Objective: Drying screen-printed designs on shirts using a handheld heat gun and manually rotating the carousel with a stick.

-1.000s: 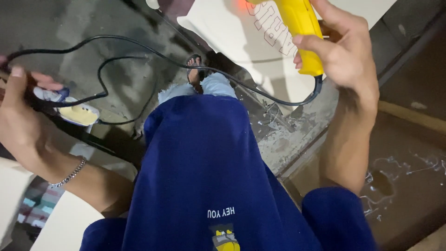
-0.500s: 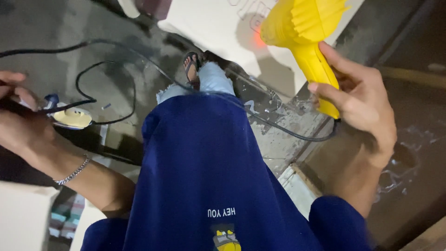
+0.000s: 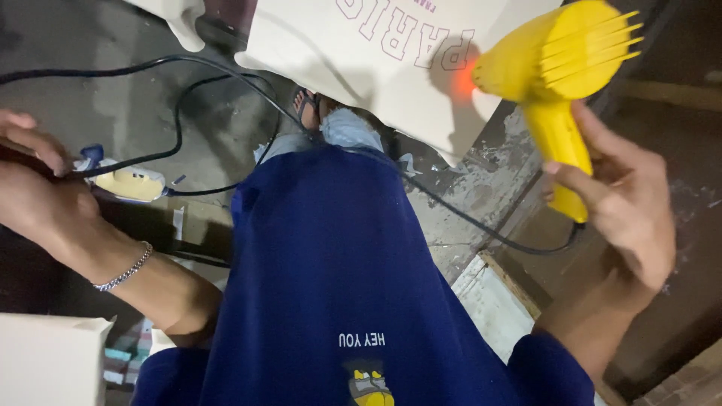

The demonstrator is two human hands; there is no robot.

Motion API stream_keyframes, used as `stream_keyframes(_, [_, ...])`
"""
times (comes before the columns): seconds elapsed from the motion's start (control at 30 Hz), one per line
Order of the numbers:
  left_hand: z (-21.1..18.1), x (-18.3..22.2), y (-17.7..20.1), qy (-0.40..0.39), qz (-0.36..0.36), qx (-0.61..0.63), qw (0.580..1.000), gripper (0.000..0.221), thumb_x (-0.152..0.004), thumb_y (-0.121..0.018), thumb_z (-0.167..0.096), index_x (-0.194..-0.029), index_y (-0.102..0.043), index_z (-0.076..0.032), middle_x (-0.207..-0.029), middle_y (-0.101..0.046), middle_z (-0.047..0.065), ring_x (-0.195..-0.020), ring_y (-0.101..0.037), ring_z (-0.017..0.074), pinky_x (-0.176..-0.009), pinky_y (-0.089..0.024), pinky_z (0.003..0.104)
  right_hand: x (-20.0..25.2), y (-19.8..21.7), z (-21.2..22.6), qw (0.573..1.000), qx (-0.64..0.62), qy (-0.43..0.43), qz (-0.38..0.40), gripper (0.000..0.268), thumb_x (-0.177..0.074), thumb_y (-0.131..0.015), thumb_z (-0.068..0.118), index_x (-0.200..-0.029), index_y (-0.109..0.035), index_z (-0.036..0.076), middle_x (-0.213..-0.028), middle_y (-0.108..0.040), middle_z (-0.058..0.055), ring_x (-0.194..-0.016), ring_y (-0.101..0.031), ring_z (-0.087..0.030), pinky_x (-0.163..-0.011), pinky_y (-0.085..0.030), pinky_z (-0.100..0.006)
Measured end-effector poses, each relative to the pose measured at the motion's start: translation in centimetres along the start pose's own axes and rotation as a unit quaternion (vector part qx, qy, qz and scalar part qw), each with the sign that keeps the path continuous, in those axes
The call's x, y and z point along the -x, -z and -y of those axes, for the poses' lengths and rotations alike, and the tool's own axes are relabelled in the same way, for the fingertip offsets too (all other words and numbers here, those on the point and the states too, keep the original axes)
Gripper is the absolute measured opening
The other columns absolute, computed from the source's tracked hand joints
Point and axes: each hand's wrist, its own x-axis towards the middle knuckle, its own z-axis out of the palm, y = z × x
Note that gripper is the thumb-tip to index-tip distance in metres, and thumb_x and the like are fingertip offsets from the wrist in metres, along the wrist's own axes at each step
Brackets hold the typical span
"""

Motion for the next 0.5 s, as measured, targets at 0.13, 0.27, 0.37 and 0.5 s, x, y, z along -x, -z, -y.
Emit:
stream_keyframes(0.13, [-1.6,0.5,0.0,0.065,-0.043,0.088,0.993,0.025,-0.106,-0.051,-0.026,-0.09,-0.063,-0.01,-0.062,-0.037,-0.002,-0.057,-0.029,0.0086,-0.065,-0.025,0.027,-2.5,-1.5,0.4,0.997,-0.03,0.021,0.069,0.072,-0.085,-0.069,-0.001,-0.152,-0.043,0.0,-0.144,-0.058,-0.024,-0.075,-0.068,-0.027,-0.075,-0.063,-0.039])
stream_keyframes(0.27, [-1.0,0.5,0.8,0.015,-0.11,0.136,0.985,0.016,-0.101,-0.065,-0.008,-0.109,-0.078,-0.006,-0.115,-0.077,0.006,-0.087,-0.06,0.0083,-0.078,-0.045,0.018,-6.5,-4.2,3.6,0.976,-0.023,0.155,0.15,0.067,-0.091,-0.071,0.007,-0.153,-0.044,0.007,-0.134,-0.066,-0.021,-0.074,-0.072,-0.022,-0.08,-0.064,-0.034])
stream_keyframes(0.37, [-1.5,1.9,1.1,0.003,-0.141,0.124,0.982,0.015,-0.1,-0.066,-0.014,-0.106,-0.077,-0.006,-0.095,-0.065,0.004,-0.077,-0.051,0.0101,-0.074,-0.039,0.023,-9.5,-6.1,6.1,0.962,-0.081,0.2,0.168,0.064,-0.097,-0.067,-0.003,-0.154,-0.04,0.001,-0.134,-0.065,-0.022,-0.075,-0.069,-0.023,-0.077,-0.062,-0.033])
stream_keyframes(0.5, [1.1,1.5,3.6,0.043,-0.195,0.124,0.972,0.015,-0.094,-0.068,-0.029,-0.091,-0.066,-0.015,-0.083,-0.062,-0.001,-0.069,-0.045,0.0042,-0.059,-0.026,0.025,-11.4,-6.3,7.5,0.974,-0.063,0.194,0.103,0.064,-0.1,-0.069,-0.001,-0.157,-0.039,-0.001,-0.134,-0.061,-0.021,-0.077,-0.065,-0.023,-0.075,-0.058,-0.031])
